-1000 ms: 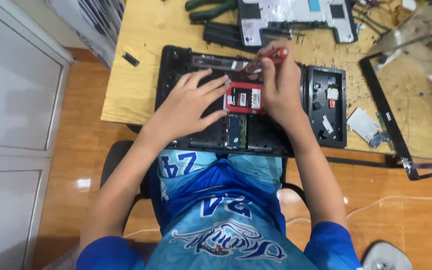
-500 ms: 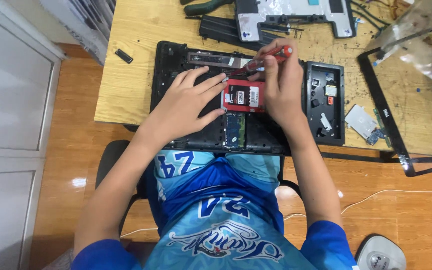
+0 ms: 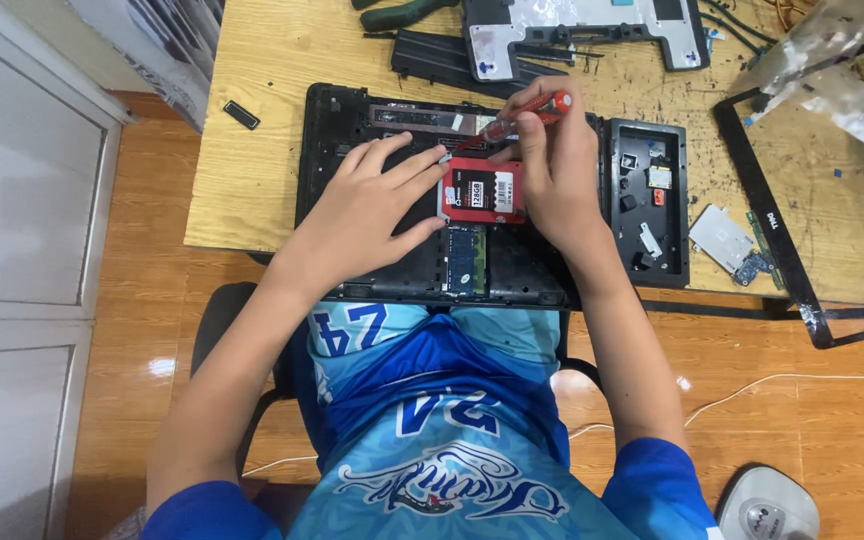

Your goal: The recorder is disassembling a laptop to access and remove internal components like the SSD and RAM module.

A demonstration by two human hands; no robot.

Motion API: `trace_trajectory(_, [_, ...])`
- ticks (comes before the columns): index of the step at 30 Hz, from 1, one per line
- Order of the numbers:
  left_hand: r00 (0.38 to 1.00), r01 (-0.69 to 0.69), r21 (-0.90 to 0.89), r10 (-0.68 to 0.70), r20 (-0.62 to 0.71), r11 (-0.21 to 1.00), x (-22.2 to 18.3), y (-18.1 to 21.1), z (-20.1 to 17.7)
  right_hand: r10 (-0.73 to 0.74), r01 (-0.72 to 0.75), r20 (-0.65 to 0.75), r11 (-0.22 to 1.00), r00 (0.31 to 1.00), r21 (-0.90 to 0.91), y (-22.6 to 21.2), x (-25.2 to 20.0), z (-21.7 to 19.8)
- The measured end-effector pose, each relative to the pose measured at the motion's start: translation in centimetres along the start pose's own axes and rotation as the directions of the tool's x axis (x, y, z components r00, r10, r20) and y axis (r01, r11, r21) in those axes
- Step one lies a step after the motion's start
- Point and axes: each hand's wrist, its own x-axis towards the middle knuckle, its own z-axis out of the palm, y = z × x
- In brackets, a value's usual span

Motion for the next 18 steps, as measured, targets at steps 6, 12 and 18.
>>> trace_trajectory(6, [0.996, 0.083, -0.125, -0.087, -0.028, 0.989, 0.7, -0.3, -0.3, -0.025, 0.032, 0.056, 0.993, 0.998, -0.116, -1.1, 0.7, 0.1])
trace_trajectory(12, [0.992, 0.088, -0.260, -0.109, -0.068, 0.962, 3.2, -2.6, 1.0, -0.039, 0.049, 0.076, 0.990, 0.996, -0.132, -1.1, 0.9, 0.2])
trace_trajectory(18, [0.991, 0.092, -0.452, -0.125, -0.043, 0.887, 5.4, -4.3, 1.6, -0.051, 0.058, 0.059, 0.991, 0.997, -0.125, -1.1, 1.0, 0.1])
